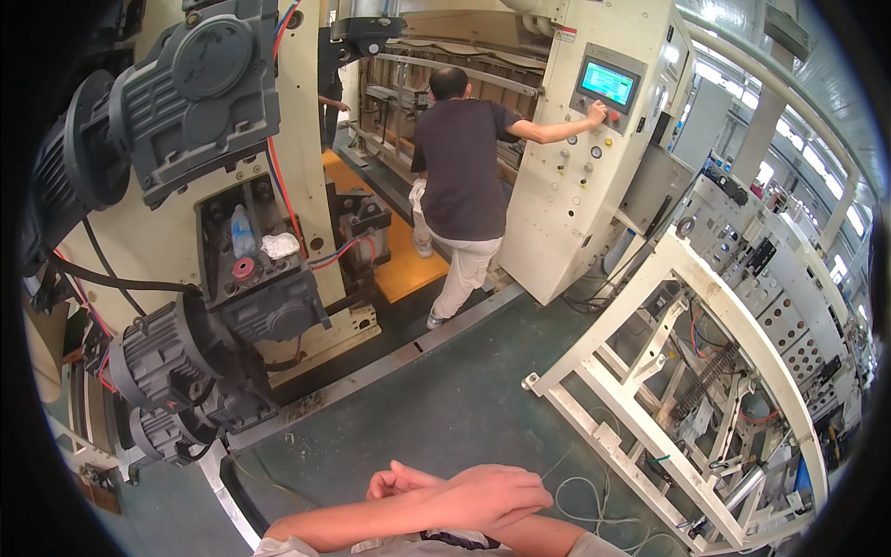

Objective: The person packs rectangular yellow boxes into grey plastic mailers by hand on a metal table, folding the top of the mailer over the box and placing the finished packages to the side.

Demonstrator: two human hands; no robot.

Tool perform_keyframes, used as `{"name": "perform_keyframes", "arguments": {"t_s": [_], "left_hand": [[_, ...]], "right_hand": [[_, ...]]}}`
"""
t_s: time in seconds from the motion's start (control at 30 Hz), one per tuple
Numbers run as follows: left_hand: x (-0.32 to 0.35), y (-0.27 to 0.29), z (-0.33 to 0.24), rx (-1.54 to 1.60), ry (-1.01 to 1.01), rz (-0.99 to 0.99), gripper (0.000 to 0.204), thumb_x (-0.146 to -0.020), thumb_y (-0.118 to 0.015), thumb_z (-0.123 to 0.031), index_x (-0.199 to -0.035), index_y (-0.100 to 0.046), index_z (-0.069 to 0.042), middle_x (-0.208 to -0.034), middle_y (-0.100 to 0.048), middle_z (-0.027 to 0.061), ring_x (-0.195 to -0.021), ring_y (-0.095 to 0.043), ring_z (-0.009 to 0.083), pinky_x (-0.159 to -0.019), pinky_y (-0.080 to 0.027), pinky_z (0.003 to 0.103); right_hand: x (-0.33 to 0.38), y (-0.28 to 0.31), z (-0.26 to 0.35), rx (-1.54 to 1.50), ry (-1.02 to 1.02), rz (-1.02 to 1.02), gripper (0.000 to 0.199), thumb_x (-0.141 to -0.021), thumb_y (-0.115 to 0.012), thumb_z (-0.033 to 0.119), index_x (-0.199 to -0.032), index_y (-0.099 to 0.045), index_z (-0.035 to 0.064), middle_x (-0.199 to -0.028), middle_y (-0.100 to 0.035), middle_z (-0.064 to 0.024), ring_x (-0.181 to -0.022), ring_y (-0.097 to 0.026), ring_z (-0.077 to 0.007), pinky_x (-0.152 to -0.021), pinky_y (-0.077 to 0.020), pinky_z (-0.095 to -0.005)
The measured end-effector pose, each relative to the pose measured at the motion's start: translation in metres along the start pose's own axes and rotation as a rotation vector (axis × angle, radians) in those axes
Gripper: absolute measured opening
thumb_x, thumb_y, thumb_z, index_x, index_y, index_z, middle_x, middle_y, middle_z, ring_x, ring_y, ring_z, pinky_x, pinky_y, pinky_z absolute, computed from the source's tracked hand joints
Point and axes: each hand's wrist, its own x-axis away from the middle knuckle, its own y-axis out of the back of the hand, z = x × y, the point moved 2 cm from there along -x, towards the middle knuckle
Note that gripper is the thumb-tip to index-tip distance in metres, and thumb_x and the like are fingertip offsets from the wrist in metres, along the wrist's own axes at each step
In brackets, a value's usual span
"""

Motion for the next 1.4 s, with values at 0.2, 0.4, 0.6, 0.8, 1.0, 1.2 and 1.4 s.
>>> {"name": "perform_keyframes", "arguments": {"t_s": [0.2, 0.4, 0.6, 0.8, 1.0, 1.2, 1.4], "left_hand": [[-0.02, 0.001, -0.027, 0.057, -0.124, -0.056, 0.013, -0.083, -0.055, -0.01, -0.096, -0.057, -0.005, -0.082, -0.054, 0.0082, -0.078, -0.055, 0.0266, -0.066, -0.046, 0.037], [0.0, 0.002, -0.011, -0.003, 0.007, -0.026, 0.014, -0.084, -0.054, -0.009, -0.097, -0.058, -0.006, -0.083, -0.054, 0.007, -0.079, -0.055, 0.0259, -0.066, -0.046, 0.036], [-0.003, -0.002, -0.01, 0.049, -0.011, -0.063, 0.016, -0.084, -0.055, -0.01, -0.099, -0.059, -0.007, -0.082, -0.054, 0.0066, -0.078, -0.055, 0.025, -0.065, -0.046, 0.036], [-0.005, -0.002, -0.013, 0.065, -0.052, -0.054, 0.017, -0.083, -0.055, -0.009, -0.1, -0.059, -0.007, -0.083, -0.054, 0.0063, -0.078, -0.055, 0.0253, -0.065, -0.046, 0.036], [0.015, 0.003, 0.0, -0.024, -0.012, -0.079, 0.019, -0.082, -0.055, -0.009, -0.1, -0.059, -0.007, -0.082, -0.054, 0.0066, -0.077, -0.055, 0.0252, -0.065, -0.046, 0.035], [-0.005, -0.002, -0.017, -0.036, -0.126, -0.094, 0.021, -0.079, -0.056, -0.009, -0.1, -0.059, -0.007, -0.08, -0.052, 0.0054, -0.076, -0.055, 0.0236, -0.061, -0.046, 0.036], [0.013, 0.003, -0.001, -0.093, -0.062, -0.069, 0.023, -0.078, -0.056, -0.01, -0.1, -0.058, -0.006, -0.081, -0.052, 0.0054, -0.076, -0.055, 0.0231, -0.062, -0.046, 0.034]], "right_hand": [[-0.02, -0.01, -0.015, 0.081, -0.044, -0.171, 0.061, -0.093, -0.03, 0.061, -0.105, -0.048, 0.0035, -0.105, -0.052, -0.0043, -0.098, -0.051, -0.0128, -0.086, -0.041, -0.0294], [-0.005, -0.015, -0.007, -0.023, 0.062, -0.012, 0.066, -0.09, -0.031, 0.065, -0.105, -0.049, 0.0039, -0.106, -0.053, -0.0043, -0.098, -0.051, -0.0136, -0.086, -0.0412, -0.0294], [-0.009, -0.004, -0.017, -0.013, -0.035, -0.151, 0.066, -0.09, -0.031, 0.066, -0.107, -0.048, 0.0042, -0.105, -0.053, -0.0039, -0.099, -0.052, -0.0135, -0.087, -0.0416, -0.0294], [-0.009, -0.006, -0.017, -0.005, 0.02, -0.043, 0.067, -0.09, -0.031, 0.066, -0.108, -0.047, 0.0038, -0.105, -0.053, -0.004, -0.099, -0.051, -0.0136, -0.088, -0.0408, -0.0295], [0.001, -0.003, -0.011, -0.097, 0.092, 0.039, 0.068, -0.09, -0.031, 0.067, -0.107, -0.047, 0.0038, -0.106, -0.052, -0.005, -0.099, -0.051, -0.015, -0.089, -0.04, -0.0307], [-0.017, -0.006, -0.022, 0.009, -0.004, -0.098, 0.071, -0.087, -0.031, 0.07, -0.108, -0.047, 0.0033, -0.107, -0.051, -0.0051, -0.101, -0.05, -0.0152, -0.09, -0.0394, -0.0312], [-0.001, -0.015, -0.008, -0.037, 0.107, -0.038, 0.075, -0.084, -0.033, 0.073, -0.108, -0.047, 0.0028, -0.106, -0.05, -0.0057, -0.101, -0.05, -0.015, -0.089, -0.0396, -0.0313]]}}
